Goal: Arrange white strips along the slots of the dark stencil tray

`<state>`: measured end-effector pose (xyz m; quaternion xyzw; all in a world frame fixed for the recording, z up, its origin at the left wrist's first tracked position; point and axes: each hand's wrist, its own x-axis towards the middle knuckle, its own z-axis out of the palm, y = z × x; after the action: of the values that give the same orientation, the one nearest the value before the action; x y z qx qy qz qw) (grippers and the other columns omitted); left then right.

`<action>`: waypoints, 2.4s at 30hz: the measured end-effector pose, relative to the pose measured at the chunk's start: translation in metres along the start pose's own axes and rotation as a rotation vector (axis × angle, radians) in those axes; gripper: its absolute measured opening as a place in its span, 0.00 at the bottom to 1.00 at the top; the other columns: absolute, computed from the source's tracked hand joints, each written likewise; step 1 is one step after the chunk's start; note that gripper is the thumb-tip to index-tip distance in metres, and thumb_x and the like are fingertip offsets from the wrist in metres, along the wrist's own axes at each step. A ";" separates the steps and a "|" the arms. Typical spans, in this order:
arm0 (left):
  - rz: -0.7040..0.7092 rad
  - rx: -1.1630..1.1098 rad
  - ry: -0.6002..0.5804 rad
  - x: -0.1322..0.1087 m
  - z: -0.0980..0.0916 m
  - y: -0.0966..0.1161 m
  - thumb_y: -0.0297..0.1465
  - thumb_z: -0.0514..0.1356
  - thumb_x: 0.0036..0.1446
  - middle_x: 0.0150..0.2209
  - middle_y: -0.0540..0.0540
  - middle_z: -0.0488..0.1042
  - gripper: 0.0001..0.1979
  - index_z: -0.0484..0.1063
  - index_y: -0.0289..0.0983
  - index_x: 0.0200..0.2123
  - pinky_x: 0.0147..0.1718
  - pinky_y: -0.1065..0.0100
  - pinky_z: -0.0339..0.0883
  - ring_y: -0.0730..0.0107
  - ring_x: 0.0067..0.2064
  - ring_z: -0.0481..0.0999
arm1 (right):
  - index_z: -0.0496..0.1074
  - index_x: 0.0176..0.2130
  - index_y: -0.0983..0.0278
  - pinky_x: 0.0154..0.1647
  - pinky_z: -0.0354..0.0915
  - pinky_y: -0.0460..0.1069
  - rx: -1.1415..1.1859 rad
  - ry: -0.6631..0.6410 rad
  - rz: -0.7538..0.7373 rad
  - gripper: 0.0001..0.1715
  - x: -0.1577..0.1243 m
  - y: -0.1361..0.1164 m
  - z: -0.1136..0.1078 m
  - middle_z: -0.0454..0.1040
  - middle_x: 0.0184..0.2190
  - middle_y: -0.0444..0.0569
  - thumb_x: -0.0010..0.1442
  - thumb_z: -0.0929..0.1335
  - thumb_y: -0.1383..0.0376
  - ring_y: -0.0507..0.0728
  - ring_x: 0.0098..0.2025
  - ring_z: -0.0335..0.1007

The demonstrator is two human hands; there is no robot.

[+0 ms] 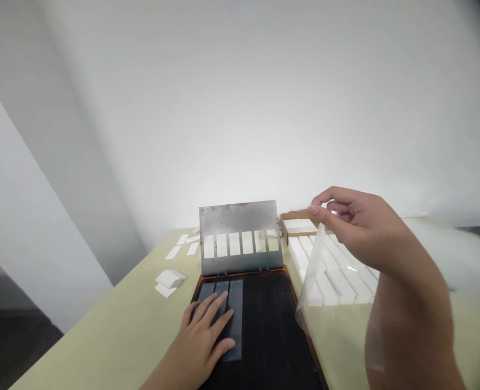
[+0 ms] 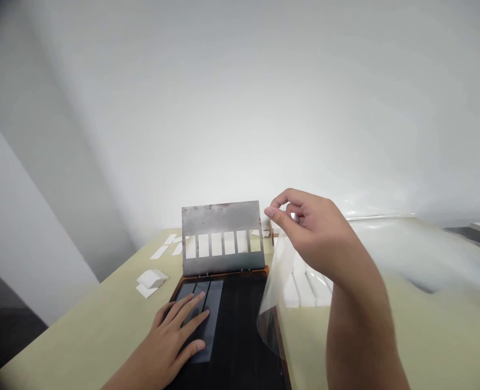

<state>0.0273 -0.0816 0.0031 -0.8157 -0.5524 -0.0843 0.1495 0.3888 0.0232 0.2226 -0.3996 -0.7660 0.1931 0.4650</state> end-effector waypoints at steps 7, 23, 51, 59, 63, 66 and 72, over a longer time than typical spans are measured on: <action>-0.021 -0.036 -0.059 0.002 -0.010 -0.002 0.48 0.57 0.74 0.72 0.43 0.64 0.25 0.67 0.52 0.70 0.62 0.46 0.66 0.45 0.68 0.69 | 0.76 0.38 0.59 0.19 0.47 0.46 0.040 -0.050 -0.022 0.17 -0.002 -0.002 0.001 0.55 0.18 0.37 0.71 0.69 0.50 0.50 0.20 0.51; -0.040 -0.125 -0.168 0.000 -0.018 -0.004 0.49 0.59 0.73 0.71 0.46 0.67 0.22 0.71 0.57 0.66 0.64 0.40 0.62 0.43 0.68 0.69 | 0.79 0.39 0.56 0.23 0.52 0.47 0.246 -0.314 -0.382 0.04 -0.026 -0.025 -0.007 0.59 0.19 0.37 0.69 0.73 0.62 0.50 0.23 0.55; 0.050 -0.536 0.137 0.097 -0.189 -0.011 0.40 0.57 0.76 0.40 0.54 0.79 0.12 0.77 0.45 0.42 0.44 0.69 0.66 0.69 0.42 0.77 | 0.77 0.54 0.56 0.52 0.67 0.54 -0.085 -0.406 -0.398 0.15 -0.006 -0.020 0.051 0.80 0.46 0.48 0.70 0.73 0.56 0.59 0.50 0.74; 0.074 -0.520 0.199 0.087 -0.196 -0.012 0.40 0.56 0.76 0.37 0.55 0.78 0.13 0.77 0.46 0.40 0.41 0.70 0.65 0.71 0.38 0.75 | 0.76 0.42 0.59 0.52 0.64 0.53 0.080 -0.422 -0.474 0.07 -0.008 -0.038 0.077 0.79 0.40 0.45 0.74 0.68 0.61 0.57 0.47 0.71; 0.108 -0.566 0.206 0.084 -0.200 -0.010 0.38 0.57 0.76 0.38 0.55 0.79 0.11 0.79 0.46 0.40 0.40 0.71 0.66 0.71 0.39 0.76 | 0.77 0.40 0.60 0.49 0.63 0.52 0.133 -0.395 -0.437 0.07 -0.006 -0.040 0.079 0.77 0.37 0.43 0.73 0.70 0.62 0.55 0.43 0.71; 0.106 -0.575 0.242 0.086 -0.199 -0.009 0.38 0.58 0.75 0.37 0.55 0.79 0.11 0.79 0.47 0.40 0.39 0.72 0.67 0.71 0.39 0.76 | 0.77 0.40 0.60 0.47 0.64 0.50 0.213 -0.440 -0.417 0.07 -0.005 -0.040 0.080 0.77 0.36 0.43 0.72 0.71 0.62 0.54 0.42 0.71; 0.114 -0.583 0.222 0.087 -0.199 -0.007 0.37 0.58 0.75 0.38 0.55 0.79 0.09 0.78 0.47 0.41 0.40 0.71 0.66 0.72 0.40 0.75 | 0.78 0.39 0.59 0.46 0.63 0.48 0.208 -0.433 -0.340 0.08 -0.006 -0.042 0.080 0.76 0.35 0.40 0.72 0.71 0.61 0.52 0.41 0.71</action>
<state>0.0590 -0.0704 0.2176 -0.8396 -0.4389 -0.3189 -0.0268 0.3026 -0.0007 0.2075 -0.1655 -0.8794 0.2707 0.3550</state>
